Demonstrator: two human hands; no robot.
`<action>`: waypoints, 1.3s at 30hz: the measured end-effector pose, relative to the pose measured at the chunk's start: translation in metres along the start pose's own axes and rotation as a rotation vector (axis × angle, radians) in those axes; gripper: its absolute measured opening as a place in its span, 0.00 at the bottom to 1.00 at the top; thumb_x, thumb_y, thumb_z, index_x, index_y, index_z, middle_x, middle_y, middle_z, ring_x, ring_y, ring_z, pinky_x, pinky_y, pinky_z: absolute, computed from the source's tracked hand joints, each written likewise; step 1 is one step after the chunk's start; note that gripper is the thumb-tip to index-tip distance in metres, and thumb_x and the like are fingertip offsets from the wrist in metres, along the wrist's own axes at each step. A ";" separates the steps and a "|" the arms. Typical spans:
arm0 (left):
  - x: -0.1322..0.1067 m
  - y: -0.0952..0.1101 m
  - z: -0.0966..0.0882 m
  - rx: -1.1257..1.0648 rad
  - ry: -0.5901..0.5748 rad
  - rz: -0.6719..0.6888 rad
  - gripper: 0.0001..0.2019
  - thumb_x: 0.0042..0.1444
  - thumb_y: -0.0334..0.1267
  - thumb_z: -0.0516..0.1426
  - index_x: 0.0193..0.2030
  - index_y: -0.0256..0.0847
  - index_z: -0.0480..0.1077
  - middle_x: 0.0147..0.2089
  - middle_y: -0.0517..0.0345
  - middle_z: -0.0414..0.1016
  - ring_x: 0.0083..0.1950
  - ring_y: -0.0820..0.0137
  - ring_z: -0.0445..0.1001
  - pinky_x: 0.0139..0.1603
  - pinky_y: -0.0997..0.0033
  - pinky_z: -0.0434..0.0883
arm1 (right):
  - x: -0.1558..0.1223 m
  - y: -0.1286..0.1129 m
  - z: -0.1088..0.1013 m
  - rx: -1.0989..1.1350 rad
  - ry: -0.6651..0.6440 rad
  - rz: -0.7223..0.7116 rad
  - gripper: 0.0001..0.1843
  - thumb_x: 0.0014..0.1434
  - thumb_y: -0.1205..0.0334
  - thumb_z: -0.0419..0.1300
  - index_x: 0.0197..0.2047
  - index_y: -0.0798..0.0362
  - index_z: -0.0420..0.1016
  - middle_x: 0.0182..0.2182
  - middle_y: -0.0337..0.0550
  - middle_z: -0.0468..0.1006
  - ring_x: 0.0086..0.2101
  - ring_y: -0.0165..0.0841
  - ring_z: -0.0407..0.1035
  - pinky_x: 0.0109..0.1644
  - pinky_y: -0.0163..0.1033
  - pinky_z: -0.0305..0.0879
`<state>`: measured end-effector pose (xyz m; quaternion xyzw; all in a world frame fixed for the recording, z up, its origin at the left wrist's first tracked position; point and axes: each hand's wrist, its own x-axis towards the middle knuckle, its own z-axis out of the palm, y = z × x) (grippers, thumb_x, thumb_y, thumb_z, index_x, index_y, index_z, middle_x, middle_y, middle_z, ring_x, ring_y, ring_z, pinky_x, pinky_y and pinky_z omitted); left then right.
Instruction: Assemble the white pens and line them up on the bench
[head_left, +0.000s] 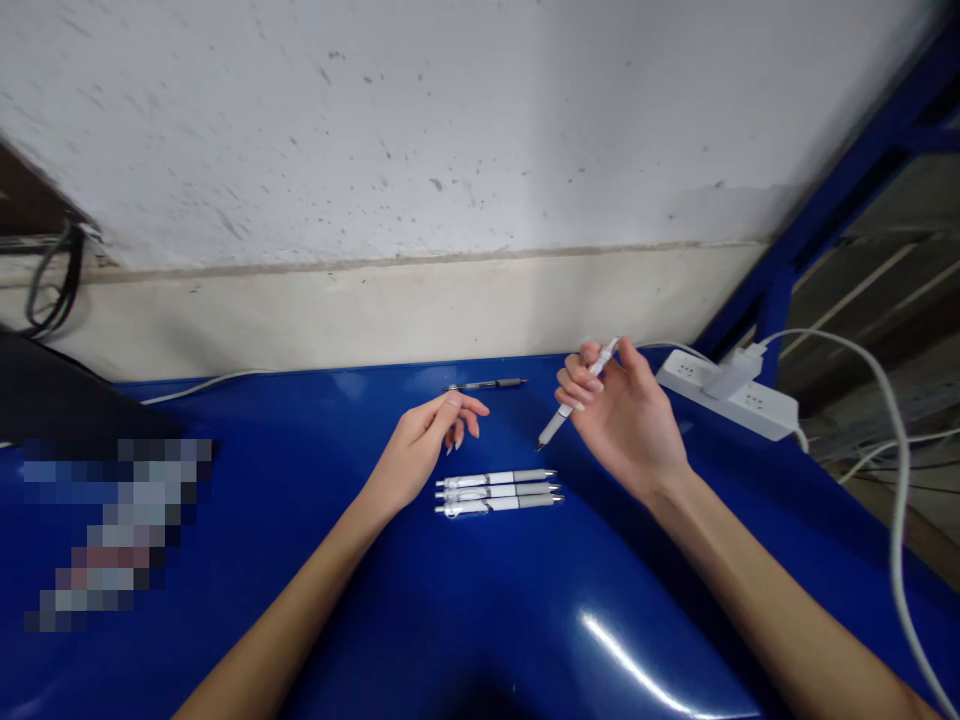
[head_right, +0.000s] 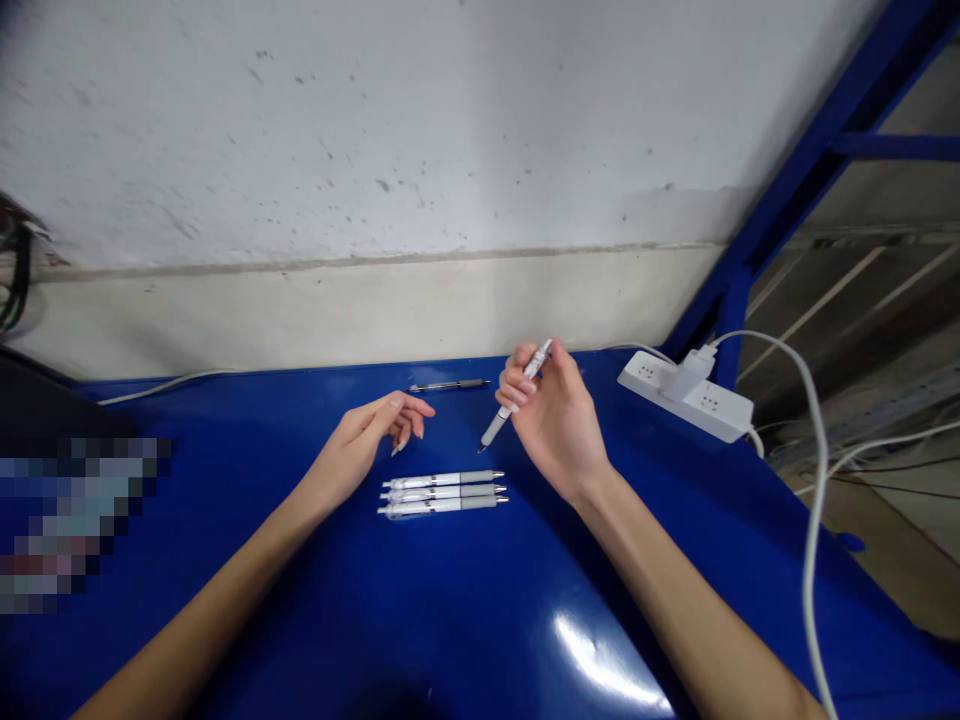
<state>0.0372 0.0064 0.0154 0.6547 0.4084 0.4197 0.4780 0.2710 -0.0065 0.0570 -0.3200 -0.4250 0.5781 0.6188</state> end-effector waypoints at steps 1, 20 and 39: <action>0.000 0.000 0.000 -0.001 -0.001 -0.005 0.22 0.74 0.51 0.50 0.45 0.38 0.79 0.35 0.53 0.75 0.32 0.69 0.68 0.33 0.70 0.66 | 0.000 -0.001 0.000 0.021 -0.002 0.011 0.24 0.70 0.36 0.50 0.31 0.46 0.64 0.27 0.36 0.49 0.26 0.35 0.49 0.33 0.42 0.61; 0.001 -0.004 0.000 0.008 -0.019 -0.012 0.21 0.74 0.51 0.50 0.45 0.38 0.79 0.34 0.53 0.76 0.31 0.69 0.68 0.33 0.69 0.66 | -0.005 -0.003 -0.003 0.025 0.001 -0.037 0.21 0.70 0.41 0.50 0.30 0.45 0.65 0.25 0.35 0.44 0.25 0.36 0.46 0.31 0.42 0.61; 0.000 -0.001 0.000 0.026 -0.026 -0.025 0.21 0.73 0.50 0.50 0.45 0.38 0.79 0.34 0.53 0.76 0.32 0.68 0.68 0.33 0.69 0.66 | -0.004 -0.002 -0.002 0.051 0.042 -0.064 0.18 0.70 0.43 0.51 0.36 0.45 0.70 0.26 0.35 0.48 0.26 0.36 0.49 0.33 0.42 0.62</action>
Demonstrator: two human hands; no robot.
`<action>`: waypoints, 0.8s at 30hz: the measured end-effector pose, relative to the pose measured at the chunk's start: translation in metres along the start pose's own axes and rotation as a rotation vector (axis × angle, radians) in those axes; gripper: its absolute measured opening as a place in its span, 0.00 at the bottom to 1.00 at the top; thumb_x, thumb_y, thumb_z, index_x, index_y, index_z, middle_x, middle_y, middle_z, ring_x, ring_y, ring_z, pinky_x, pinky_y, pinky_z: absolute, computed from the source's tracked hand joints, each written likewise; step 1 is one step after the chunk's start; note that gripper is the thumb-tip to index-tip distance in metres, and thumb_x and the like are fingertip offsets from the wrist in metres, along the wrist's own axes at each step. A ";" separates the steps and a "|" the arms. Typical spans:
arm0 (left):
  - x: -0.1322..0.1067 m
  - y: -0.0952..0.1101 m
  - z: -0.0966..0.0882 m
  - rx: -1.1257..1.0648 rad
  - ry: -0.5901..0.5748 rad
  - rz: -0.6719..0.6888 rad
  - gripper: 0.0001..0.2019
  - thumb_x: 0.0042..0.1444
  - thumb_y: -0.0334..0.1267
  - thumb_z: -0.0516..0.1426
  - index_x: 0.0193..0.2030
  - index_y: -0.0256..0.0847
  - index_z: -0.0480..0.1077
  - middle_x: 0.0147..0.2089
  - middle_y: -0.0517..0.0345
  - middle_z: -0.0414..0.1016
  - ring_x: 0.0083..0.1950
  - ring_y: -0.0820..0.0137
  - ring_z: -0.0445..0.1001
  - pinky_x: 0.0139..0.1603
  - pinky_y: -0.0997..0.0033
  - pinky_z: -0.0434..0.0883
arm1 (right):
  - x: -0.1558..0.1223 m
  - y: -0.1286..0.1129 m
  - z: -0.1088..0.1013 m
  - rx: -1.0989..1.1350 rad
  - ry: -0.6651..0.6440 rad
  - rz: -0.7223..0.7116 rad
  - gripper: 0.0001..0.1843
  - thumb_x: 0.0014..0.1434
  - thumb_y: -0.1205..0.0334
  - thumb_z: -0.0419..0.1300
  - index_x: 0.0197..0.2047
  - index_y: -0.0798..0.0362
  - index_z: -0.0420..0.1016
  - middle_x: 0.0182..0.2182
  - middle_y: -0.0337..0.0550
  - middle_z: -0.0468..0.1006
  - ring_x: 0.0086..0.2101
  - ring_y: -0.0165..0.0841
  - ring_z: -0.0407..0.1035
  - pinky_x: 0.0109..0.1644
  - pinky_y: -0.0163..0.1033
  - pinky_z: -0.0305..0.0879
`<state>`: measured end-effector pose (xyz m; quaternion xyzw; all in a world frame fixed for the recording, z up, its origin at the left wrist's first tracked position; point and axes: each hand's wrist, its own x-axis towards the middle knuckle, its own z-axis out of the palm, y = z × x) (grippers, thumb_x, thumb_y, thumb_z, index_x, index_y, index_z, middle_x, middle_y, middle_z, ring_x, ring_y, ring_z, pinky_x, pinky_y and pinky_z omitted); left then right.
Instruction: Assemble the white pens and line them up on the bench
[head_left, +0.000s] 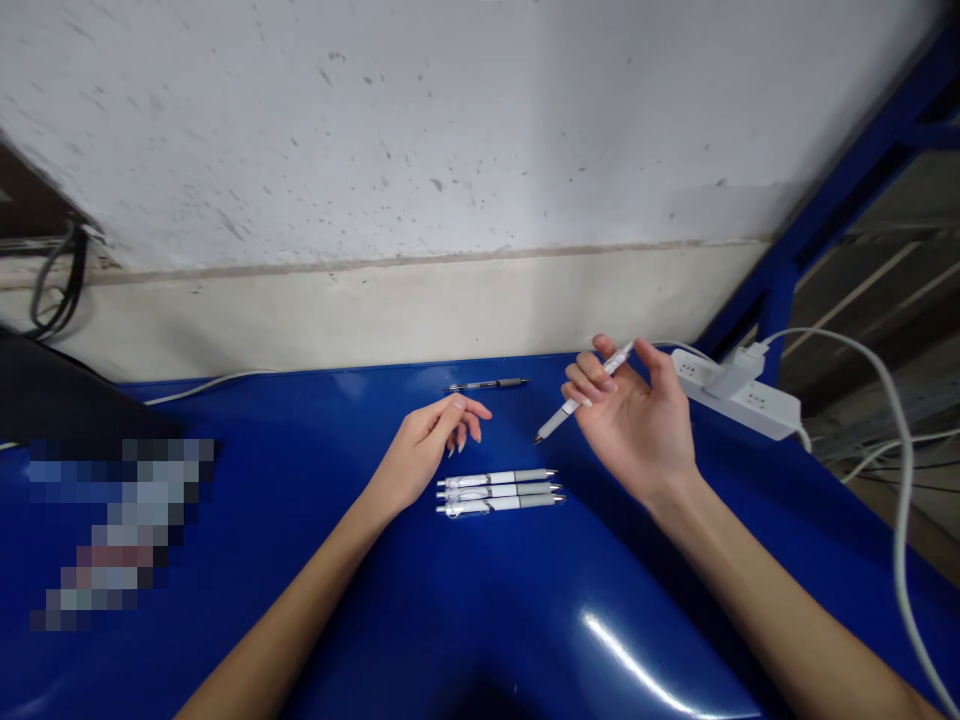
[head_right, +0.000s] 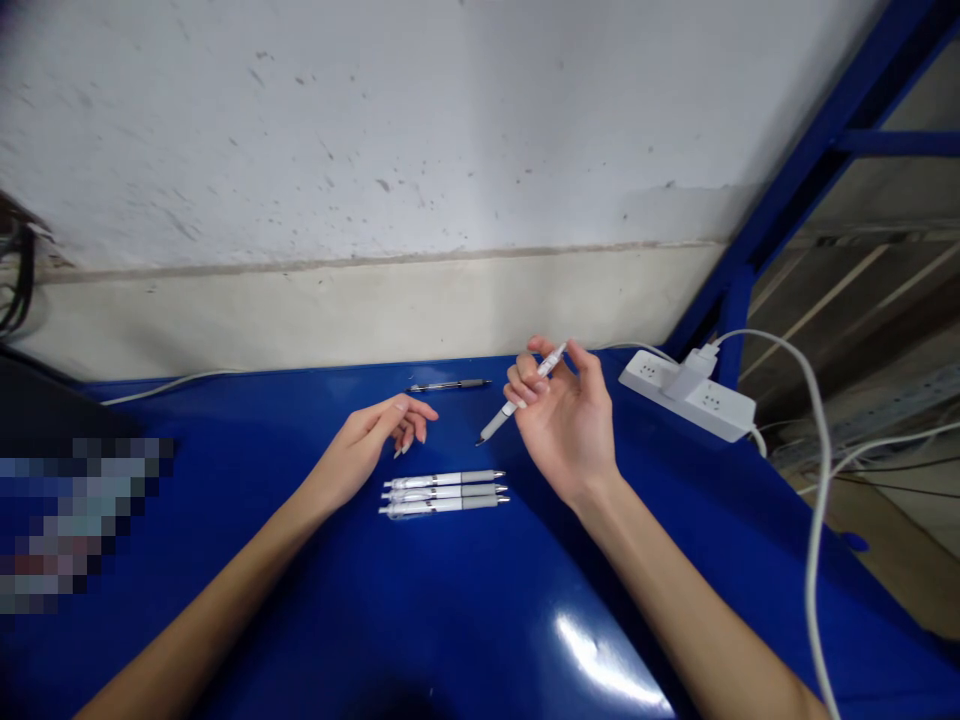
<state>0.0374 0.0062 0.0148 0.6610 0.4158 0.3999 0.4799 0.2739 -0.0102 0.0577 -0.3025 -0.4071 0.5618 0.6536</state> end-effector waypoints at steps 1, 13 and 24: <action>0.000 0.000 0.000 0.002 0.000 -0.002 0.21 0.73 0.50 0.50 0.44 0.38 0.79 0.34 0.53 0.76 0.32 0.68 0.68 0.33 0.69 0.66 | 0.000 0.000 0.000 0.013 -0.002 0.005 0.18 0.70 0.43 0.51 0.36 0.45 0.71 0.26 0.35 0.48 0.26 0.36 0.50 0.33 0.42 0.63; -0.001 0.002 0.001 0.006 -0.007 -0.003 0.21 0.73 0.50 0.50 0.44 0.38 0.79 0.34 0.53 0.75 0.32 0.68 0.68 0.34 0.68 0.65 | -0.001 -0.002 0.000 0.097 -0.002 0.062 0.16 0.69 0.47 0.51 0.35 0.45 0.69 0.26 0.35 0.46 0.26 0.37 0.48 0.34 0.43 0.60; 0.000 -0.003 0.000 -0.019 -0.015 0.046 0.17 0.74 0.48 0.50 0.51 0.39 0.75 0.34 0.56 0.75 0.32 0.71 0.69 0.35 0.70 0.67 | -0.004 -0.001 0.008 0.146 -0.091 0.146 0.18 0.71 0.47 0.48 0.35 0.48 0.68 0.25 0.37 0.53 0.26 0.35 0.50 0.31 0.40 0.59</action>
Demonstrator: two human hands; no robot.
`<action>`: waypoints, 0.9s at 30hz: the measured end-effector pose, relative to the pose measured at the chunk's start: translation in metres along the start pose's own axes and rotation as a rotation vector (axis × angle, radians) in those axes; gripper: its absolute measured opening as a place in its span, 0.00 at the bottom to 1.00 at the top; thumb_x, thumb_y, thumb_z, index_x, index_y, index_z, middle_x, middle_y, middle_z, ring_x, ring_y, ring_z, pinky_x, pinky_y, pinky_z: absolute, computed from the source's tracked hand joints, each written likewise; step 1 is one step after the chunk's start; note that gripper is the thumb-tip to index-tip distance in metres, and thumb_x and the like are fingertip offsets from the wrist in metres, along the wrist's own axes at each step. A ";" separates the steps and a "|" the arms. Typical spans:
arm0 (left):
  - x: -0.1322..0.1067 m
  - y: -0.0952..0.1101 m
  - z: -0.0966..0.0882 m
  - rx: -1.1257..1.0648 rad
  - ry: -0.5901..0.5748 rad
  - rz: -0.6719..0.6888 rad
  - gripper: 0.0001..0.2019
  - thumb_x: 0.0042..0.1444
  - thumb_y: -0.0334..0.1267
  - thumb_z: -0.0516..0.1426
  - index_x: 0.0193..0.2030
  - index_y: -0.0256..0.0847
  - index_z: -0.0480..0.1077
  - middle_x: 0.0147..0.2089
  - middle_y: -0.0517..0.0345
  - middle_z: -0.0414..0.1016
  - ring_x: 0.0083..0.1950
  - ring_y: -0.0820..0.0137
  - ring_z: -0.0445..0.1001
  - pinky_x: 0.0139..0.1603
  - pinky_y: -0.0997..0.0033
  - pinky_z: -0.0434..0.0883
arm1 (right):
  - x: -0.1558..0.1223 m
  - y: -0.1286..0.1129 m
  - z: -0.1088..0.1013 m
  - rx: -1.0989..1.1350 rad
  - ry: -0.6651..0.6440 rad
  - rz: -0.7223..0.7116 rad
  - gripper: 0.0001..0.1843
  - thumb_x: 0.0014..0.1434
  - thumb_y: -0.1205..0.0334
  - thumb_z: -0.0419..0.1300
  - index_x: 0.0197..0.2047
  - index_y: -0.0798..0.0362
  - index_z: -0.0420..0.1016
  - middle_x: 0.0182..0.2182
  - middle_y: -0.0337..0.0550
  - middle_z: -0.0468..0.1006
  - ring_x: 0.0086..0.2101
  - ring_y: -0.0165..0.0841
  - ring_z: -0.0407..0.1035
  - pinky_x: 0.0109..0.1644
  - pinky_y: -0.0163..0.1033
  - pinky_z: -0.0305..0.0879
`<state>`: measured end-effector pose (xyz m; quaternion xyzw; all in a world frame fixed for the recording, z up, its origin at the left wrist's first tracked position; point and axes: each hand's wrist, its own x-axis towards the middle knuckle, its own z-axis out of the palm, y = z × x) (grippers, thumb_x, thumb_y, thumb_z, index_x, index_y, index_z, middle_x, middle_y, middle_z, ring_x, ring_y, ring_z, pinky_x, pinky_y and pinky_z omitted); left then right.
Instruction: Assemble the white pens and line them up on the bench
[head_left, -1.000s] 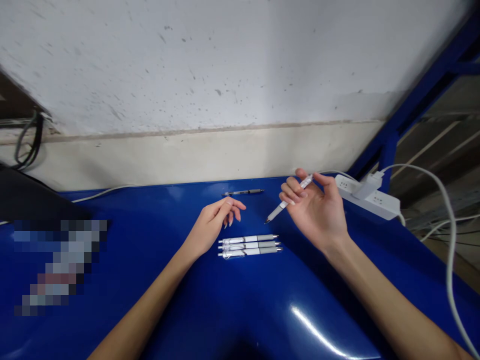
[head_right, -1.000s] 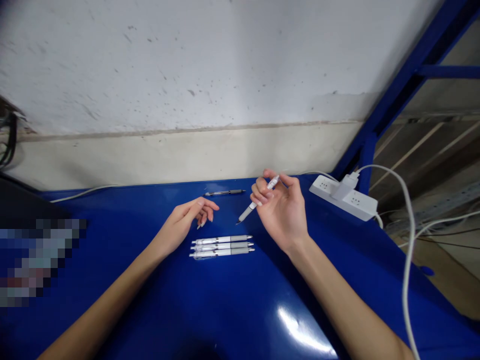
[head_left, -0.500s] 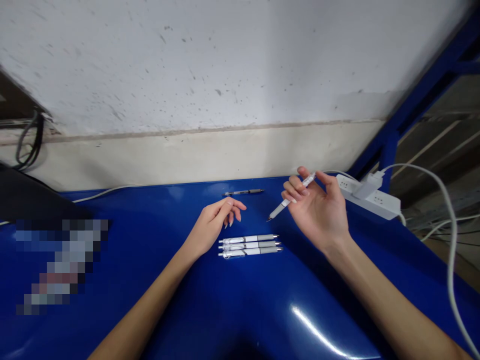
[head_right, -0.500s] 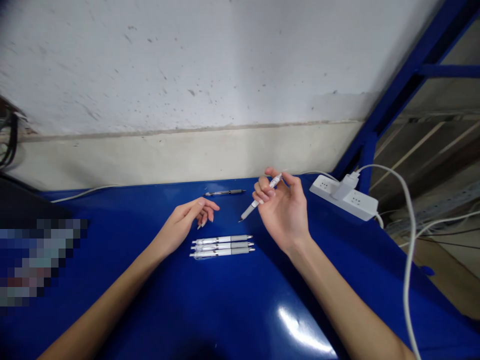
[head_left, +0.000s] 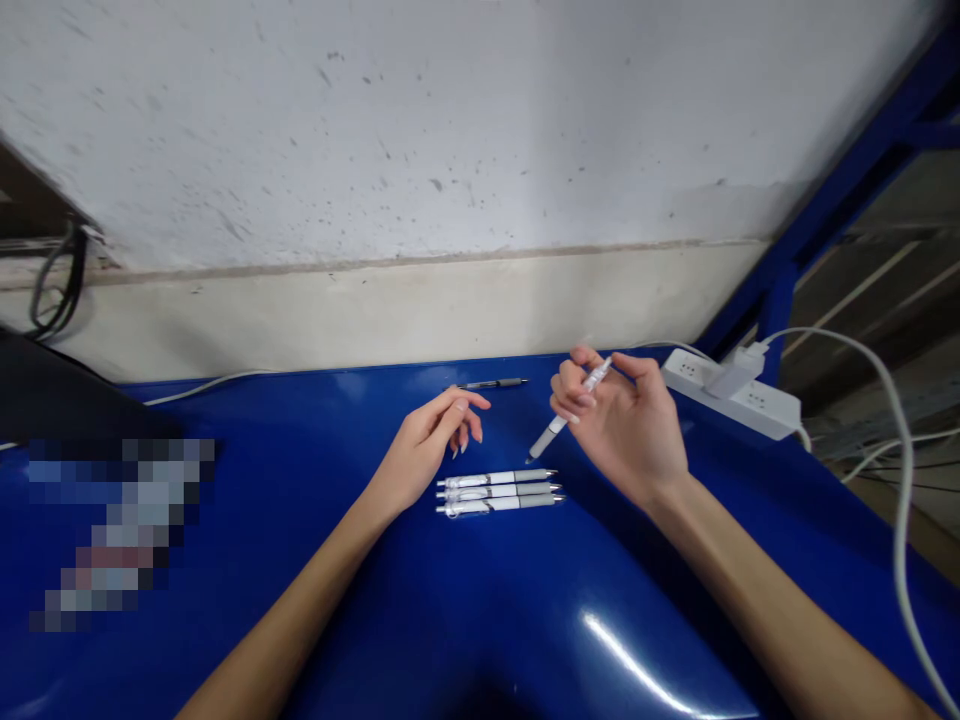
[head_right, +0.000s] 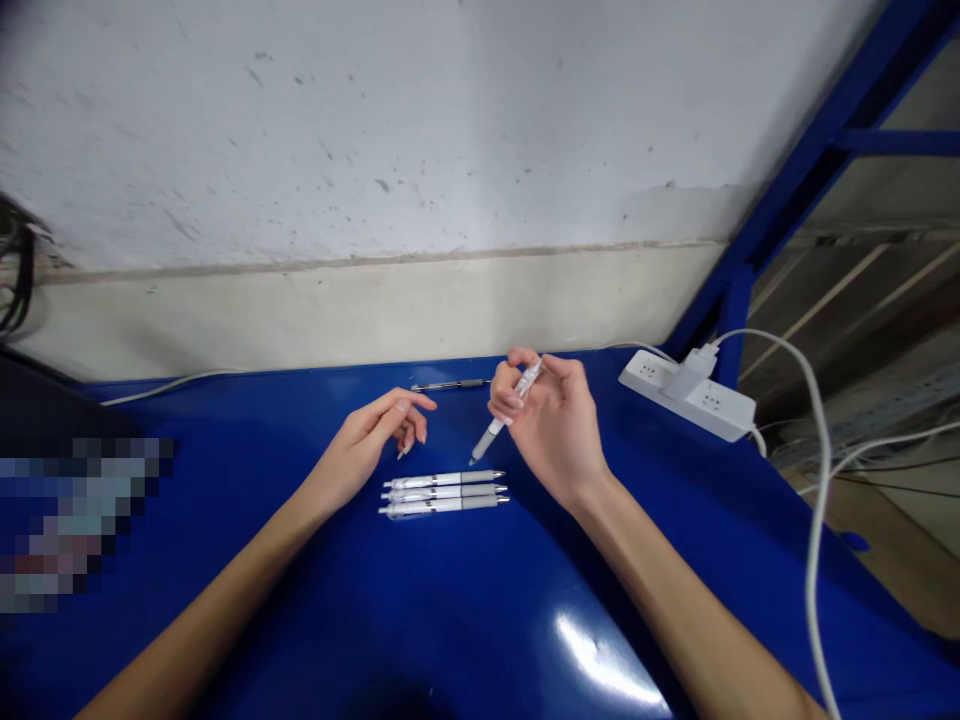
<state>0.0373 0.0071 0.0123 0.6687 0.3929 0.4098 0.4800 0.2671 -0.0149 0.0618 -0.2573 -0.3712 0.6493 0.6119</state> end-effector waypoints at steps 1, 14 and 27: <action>0.000 0.000 0.000 -0.006 -0.002 0.006 0.17 0.74 0.48 0.50 0.51 0.39 0.75 0.34 0.56 0.75 0.32 0.71 0.69 0.35 0.70 0.67 | 0.001 0.001 0.000 -0.001 -0.003 0.019 0.18 0.72 0.48 0.48 0.35 0.48 0.68 0.25 0.37 0.53 0.26 0.34 0.49 0.30 0.39 0.58; -0.002 0.007 0.004 -0.061 -0.018 0.040 0.12 0.73 0.42 0.53 0.55 0.40 0.71 0.34 0.58 0.76 0.32 0.72 0.70 0.35 0.71 0.69 | 0.001 0.016 -0.002 -0.160 0.037 -0.038 0.05 0.65 0.61 0.63 0.45 0.48 0.73 0.41 0.42 0.71 0.35 0.31 0.64 0.40 0.39 0.64; -0.009 0.018 0.007 0.072 -0.075 0.125 0.07 0.64 0.39 0.65 0.46 0.41 0.75 0.39 0.57 0.78 0.38 0.70 0.76 0.40 0.70 0.72 | -0.003 0.029 -0.013 -0.654 -0.332 0.159 0.14 0.64 0.52 0.68 0.47 0.50 0.75 0.33 0.38 0.79 0.36 0.33 0.76 0.46 0.41 0.71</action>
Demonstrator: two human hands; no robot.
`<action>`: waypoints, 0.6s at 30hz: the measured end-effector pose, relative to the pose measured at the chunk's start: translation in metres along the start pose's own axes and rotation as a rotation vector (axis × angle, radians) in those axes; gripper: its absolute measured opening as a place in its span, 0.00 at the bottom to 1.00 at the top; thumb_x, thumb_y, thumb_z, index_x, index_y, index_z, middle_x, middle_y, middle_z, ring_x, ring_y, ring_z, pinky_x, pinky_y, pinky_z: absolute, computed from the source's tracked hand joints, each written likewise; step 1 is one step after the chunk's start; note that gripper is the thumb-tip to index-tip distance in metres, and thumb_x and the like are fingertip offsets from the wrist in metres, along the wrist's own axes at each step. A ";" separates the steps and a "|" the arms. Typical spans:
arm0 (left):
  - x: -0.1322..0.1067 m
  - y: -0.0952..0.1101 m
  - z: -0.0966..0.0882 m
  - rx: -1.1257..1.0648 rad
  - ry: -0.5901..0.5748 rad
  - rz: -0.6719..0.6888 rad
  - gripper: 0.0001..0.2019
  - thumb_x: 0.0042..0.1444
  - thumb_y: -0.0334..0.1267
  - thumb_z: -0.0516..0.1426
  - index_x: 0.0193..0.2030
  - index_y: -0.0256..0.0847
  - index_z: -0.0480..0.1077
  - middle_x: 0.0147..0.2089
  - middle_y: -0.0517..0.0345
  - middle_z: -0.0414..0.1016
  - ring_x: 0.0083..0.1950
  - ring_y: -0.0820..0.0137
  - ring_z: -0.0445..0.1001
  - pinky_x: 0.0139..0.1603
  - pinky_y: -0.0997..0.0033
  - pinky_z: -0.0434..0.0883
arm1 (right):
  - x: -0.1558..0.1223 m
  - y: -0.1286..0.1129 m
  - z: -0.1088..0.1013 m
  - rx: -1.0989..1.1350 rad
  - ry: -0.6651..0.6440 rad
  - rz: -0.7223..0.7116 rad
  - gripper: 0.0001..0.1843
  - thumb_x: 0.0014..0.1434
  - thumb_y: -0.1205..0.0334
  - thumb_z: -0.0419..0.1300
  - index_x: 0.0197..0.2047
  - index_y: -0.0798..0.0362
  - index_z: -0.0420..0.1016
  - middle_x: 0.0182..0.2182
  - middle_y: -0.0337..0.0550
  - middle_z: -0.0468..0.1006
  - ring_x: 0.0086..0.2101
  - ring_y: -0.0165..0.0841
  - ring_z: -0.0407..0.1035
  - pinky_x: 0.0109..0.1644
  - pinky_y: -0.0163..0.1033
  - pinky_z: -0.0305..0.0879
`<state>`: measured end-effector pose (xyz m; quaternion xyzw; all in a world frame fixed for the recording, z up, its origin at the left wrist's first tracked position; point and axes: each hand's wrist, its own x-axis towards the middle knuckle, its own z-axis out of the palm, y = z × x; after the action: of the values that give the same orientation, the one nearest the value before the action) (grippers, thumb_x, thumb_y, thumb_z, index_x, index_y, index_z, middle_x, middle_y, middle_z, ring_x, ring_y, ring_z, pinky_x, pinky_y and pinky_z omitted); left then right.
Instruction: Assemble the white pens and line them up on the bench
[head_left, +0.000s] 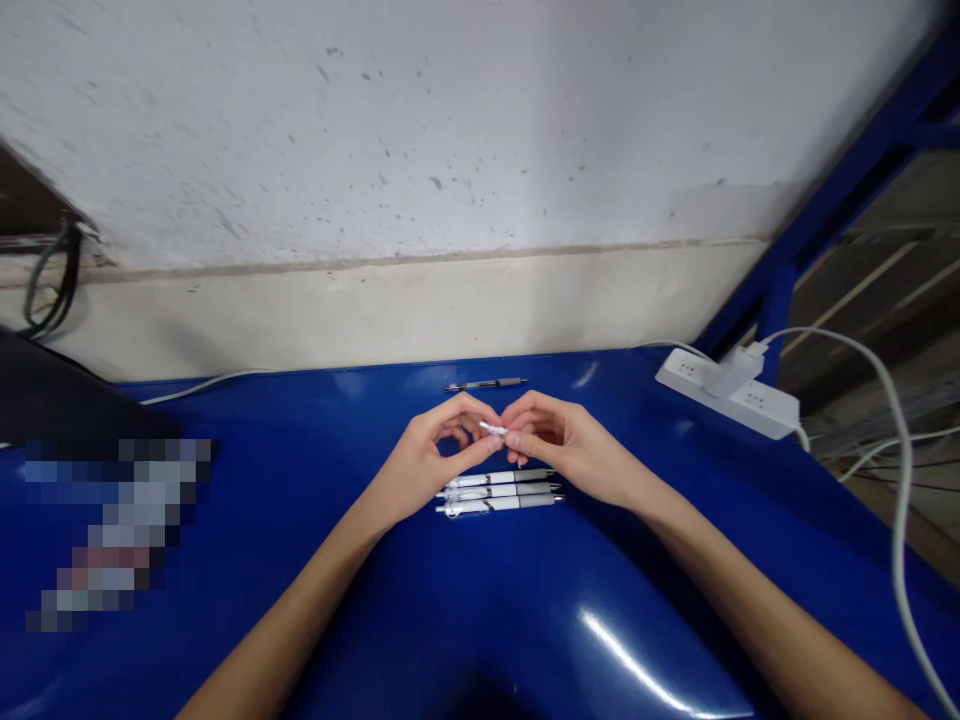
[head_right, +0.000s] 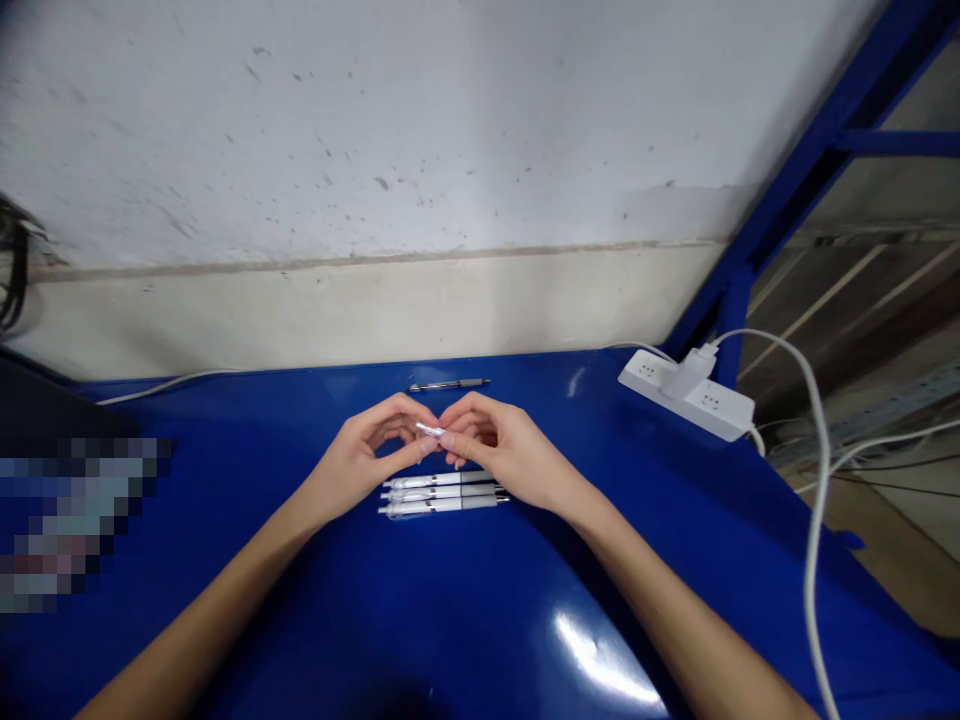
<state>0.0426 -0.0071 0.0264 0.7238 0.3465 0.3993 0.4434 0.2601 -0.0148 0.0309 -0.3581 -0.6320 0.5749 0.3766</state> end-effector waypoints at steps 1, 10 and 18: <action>0.000 0.001 -0.001 0.012 -0.004 -0.005 0.07 0.64 0.39 0.65 0.45 0.41 0.75 0.39 0.57 0.79 0.38 0.70 0.76 0.40 0.70 0.72 | -0.001 0.000 -0.001 -0.016 -0.018 0.003 0.13 0.65 0.52 0.68 0.47 0.50 0.75 0.33 0.38 0.79 0.36 0.33 0.76 0.46 0.41 0.71; 0.006 -0.006 -0.024 -0.043 0.326 -0.018 0.08 0.66 0.41 0.63 0.39 0.40 0.71 0.30 0.60 0.78 0.30 0.73 0.74 0.32 0.73 0.70 | 0.003 -0.003 -0.018 -0.241 0.216 -0.053 0.14 0.73 0.50 0.56 0.46 0.51 0.76 0.28 0.38 0.76 0.28 0.31 0.65 0.35 0.38 0.63; 0.006 -0.002 -0.023 -0.065 0.327 -0.030 0.09 0.66 0.42 0.62 0.38 0.40 0.70 0.30 0.59 0.78 0.28 0.75 0.72 0.29 0.75 0.68 | 0.003 -0.005 -0.019 -0.232 0.272 -0.164 0.11 0.73 0.54 0.56 0.47 0.50 0.76 0.31 0.38 0.75 0.33 0.32 0.69 0.40 0.39 0.64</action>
<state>0.0248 0.0075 0.0327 0.6293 0.4114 0.5161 0.4104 0.2752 -0.0039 0.0373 -0.4208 -0.6643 0.4120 0.4603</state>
